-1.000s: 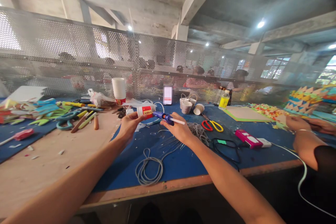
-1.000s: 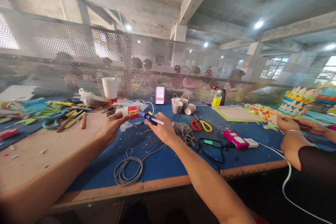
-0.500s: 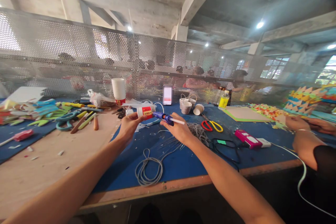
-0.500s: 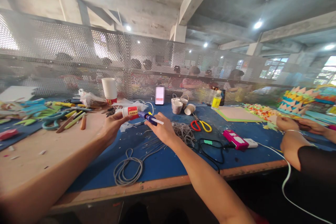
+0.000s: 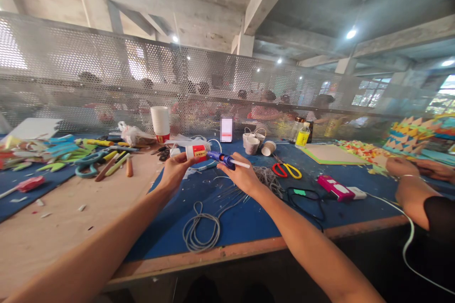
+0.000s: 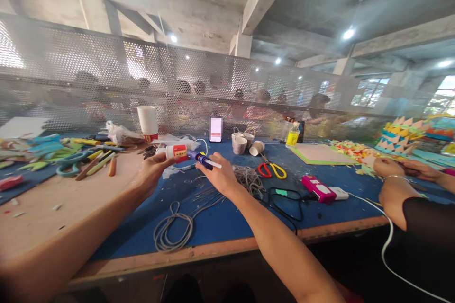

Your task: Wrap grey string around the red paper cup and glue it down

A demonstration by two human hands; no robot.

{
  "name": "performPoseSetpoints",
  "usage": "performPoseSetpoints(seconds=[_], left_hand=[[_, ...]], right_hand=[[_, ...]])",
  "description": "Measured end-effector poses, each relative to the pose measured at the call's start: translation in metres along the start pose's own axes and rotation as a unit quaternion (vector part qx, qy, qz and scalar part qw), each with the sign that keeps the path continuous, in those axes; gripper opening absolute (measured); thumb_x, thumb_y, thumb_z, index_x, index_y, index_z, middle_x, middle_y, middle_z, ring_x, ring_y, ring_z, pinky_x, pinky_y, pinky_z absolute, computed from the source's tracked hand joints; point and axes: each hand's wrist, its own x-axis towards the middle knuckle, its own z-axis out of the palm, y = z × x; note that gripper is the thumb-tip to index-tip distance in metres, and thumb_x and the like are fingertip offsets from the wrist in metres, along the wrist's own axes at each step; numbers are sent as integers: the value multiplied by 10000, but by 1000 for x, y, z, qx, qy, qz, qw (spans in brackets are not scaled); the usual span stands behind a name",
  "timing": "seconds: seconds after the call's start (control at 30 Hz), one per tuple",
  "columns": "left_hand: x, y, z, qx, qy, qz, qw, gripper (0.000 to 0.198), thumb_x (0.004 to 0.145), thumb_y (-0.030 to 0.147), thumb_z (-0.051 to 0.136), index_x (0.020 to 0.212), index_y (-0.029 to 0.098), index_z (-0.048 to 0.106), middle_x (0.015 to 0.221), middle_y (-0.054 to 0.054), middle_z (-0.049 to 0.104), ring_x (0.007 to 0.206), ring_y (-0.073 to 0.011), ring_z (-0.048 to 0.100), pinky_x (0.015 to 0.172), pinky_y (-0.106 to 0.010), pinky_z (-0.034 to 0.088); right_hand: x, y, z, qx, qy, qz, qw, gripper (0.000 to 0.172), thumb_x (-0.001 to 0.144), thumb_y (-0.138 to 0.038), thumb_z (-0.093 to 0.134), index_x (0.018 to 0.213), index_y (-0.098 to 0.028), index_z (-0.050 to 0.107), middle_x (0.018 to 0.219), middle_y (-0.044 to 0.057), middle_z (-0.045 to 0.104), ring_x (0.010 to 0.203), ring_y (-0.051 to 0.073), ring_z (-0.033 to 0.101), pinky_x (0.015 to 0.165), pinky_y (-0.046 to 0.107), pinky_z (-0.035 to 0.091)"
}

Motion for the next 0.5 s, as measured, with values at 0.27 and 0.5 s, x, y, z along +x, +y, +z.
performPoseSetpoints(seconds=[0.27,0.5], left_hand=[[-3,3,2,1,-6,1,1000,361,590,342,878,894,157,819,864,-84,806,880,-279,710,878,-376,504],[-2,2,1,2,-12,-2,1000,364,608,352,878,913,162,822,877,-82,807,889,-277,705,887,-365,490]], right_hand=[[0,2,1,-13,6,-9,1000,279,938,-453,655,854,-188,658,830,31,606,733,159,580,669,252,439],[0,0,-3,-14,11,-14,1000,284,945,-455,646,855,-187,663,832,33,603,739,161,581,676,255,440]])
